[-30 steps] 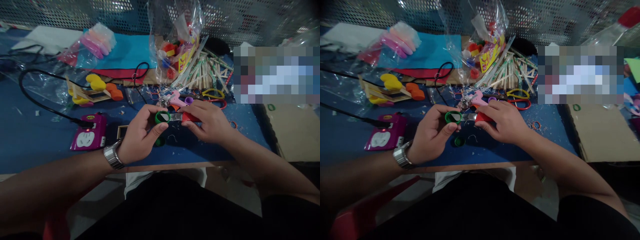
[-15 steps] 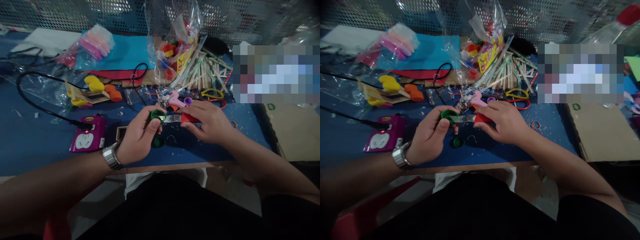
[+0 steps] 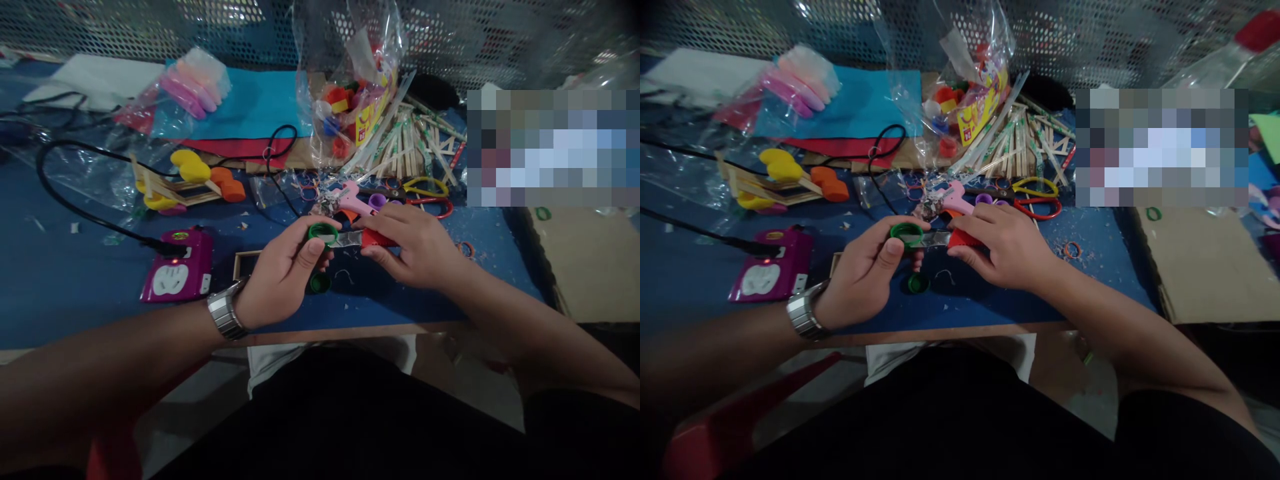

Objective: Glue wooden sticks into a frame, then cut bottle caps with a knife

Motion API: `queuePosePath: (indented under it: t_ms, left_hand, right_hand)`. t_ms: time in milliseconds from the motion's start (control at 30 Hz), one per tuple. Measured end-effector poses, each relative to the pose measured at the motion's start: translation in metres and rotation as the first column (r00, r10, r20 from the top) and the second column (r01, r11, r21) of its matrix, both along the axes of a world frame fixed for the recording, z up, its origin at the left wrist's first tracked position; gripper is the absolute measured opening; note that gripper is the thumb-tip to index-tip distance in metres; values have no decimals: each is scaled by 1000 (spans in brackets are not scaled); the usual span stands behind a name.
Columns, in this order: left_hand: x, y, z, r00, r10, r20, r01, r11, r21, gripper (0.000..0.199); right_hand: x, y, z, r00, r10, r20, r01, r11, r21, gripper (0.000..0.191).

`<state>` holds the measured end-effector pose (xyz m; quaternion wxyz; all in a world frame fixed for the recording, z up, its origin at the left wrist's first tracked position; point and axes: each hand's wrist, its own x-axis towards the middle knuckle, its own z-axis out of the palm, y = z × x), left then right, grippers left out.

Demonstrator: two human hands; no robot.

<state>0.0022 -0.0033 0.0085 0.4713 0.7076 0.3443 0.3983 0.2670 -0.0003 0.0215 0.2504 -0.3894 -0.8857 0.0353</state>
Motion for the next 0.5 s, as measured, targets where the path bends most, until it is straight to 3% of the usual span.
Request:
queuePosePath:
  t_ms: [500]
  left_hand:
    - [0,1,-1,1000,-22,-17,21,999,-37,50]
  right_hand:
    - [-1,-1,-2,1000,-2,8,2,999,-40,49]
